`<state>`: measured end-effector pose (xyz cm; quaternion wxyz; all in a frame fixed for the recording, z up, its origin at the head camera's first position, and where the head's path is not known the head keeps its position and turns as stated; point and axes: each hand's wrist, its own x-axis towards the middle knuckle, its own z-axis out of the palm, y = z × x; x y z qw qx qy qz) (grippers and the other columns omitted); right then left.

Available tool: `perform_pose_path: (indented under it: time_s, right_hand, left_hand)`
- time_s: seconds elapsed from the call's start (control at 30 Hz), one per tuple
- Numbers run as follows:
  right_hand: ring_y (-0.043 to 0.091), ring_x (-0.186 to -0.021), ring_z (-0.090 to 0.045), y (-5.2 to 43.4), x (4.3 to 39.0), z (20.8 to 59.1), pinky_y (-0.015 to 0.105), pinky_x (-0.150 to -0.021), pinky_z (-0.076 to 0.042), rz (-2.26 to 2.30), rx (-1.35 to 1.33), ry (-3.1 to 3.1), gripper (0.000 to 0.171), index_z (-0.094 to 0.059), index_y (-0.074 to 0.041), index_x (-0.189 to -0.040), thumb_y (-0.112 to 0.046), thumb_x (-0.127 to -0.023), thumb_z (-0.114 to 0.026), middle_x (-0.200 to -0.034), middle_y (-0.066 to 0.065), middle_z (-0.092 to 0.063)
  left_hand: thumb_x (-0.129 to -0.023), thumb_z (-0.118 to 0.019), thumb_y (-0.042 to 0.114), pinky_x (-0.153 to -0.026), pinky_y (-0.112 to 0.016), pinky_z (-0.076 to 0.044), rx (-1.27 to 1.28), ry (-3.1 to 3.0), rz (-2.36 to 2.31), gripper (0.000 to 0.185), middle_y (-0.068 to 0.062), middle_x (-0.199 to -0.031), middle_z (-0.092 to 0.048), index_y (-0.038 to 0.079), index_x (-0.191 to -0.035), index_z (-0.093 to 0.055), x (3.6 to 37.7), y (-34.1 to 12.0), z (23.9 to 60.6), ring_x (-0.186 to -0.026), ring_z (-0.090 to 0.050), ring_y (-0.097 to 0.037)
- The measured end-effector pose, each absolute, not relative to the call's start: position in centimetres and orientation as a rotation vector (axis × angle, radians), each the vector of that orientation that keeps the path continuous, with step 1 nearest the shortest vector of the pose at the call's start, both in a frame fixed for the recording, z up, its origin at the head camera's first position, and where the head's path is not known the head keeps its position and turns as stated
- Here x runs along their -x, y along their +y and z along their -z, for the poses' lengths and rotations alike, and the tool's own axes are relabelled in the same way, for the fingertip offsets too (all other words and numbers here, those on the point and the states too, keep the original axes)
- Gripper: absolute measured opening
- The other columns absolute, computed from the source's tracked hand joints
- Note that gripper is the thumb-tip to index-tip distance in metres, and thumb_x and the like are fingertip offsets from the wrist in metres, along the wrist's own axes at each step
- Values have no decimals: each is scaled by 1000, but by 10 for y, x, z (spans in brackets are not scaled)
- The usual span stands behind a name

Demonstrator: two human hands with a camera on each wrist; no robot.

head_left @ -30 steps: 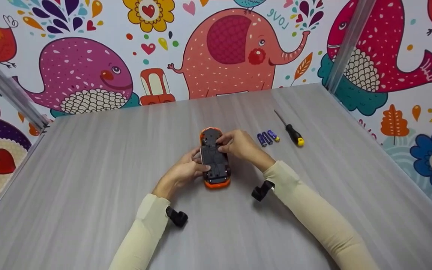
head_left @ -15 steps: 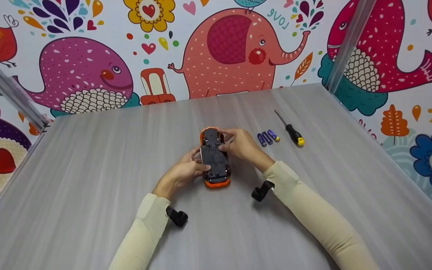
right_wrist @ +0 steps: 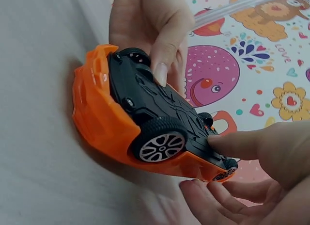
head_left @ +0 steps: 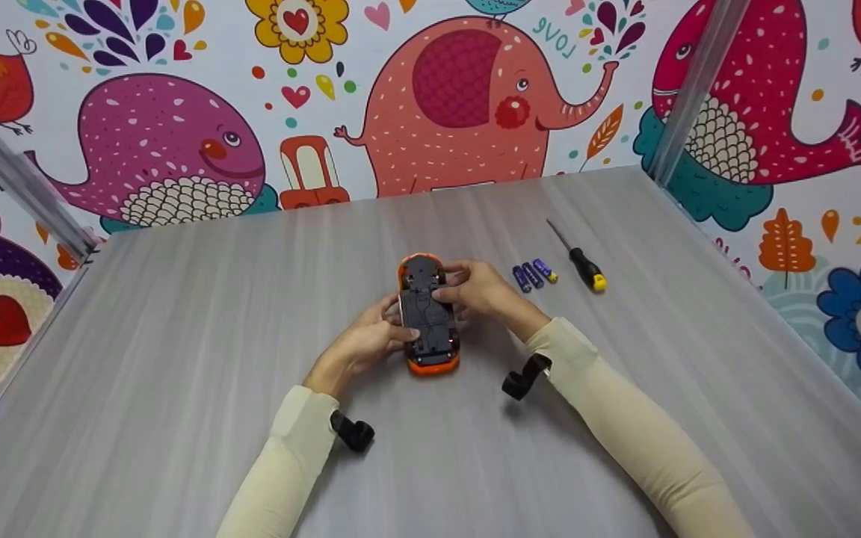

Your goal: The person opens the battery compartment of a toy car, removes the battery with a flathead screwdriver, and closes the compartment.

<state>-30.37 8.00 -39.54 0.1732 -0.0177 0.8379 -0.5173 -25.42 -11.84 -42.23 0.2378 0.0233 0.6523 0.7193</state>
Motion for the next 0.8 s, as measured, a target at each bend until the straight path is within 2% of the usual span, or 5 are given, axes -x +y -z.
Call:
perform_pose_path:
  time_s: [0.23,0.57,0.8]
  right_hand:
    - [23,-94,-69,81,304,398,35,-80,-61,1510,8,2308,63,-51,-16,-147,-17,-89,-76,-133,15,-59]
    - [26,-98,-69,79,302,401,38,-77,-62,1603,-10,2227,65,-47,-13,-148,-12,-89,-74,-133,17,-59]
    - [24,-89,-71,81,302,402,38,-72,-62,1578,-1,2246,62,-49,-14,-147,-14,-90,-73,-131,17,-60]
  left_hand:
    - [-88,-53,-17,-107,-38,-50,-52,1789,-1968,88,-31,-150,-41,3,-160,-6,254,-118,421,-134,-52,-37]
    - [-89,-53,-15,-103,-36,-53,-91,1800,-1960,87,-31,-152,-39,2,-160,-5,256,-119,424,-134,-52,-38]
    - [-88,-51,-16,-105,-36,-51,-99,1790,-1963,86,-32,-153,-37,1,-160,-6,255,-120,423,-137,-48,-39]
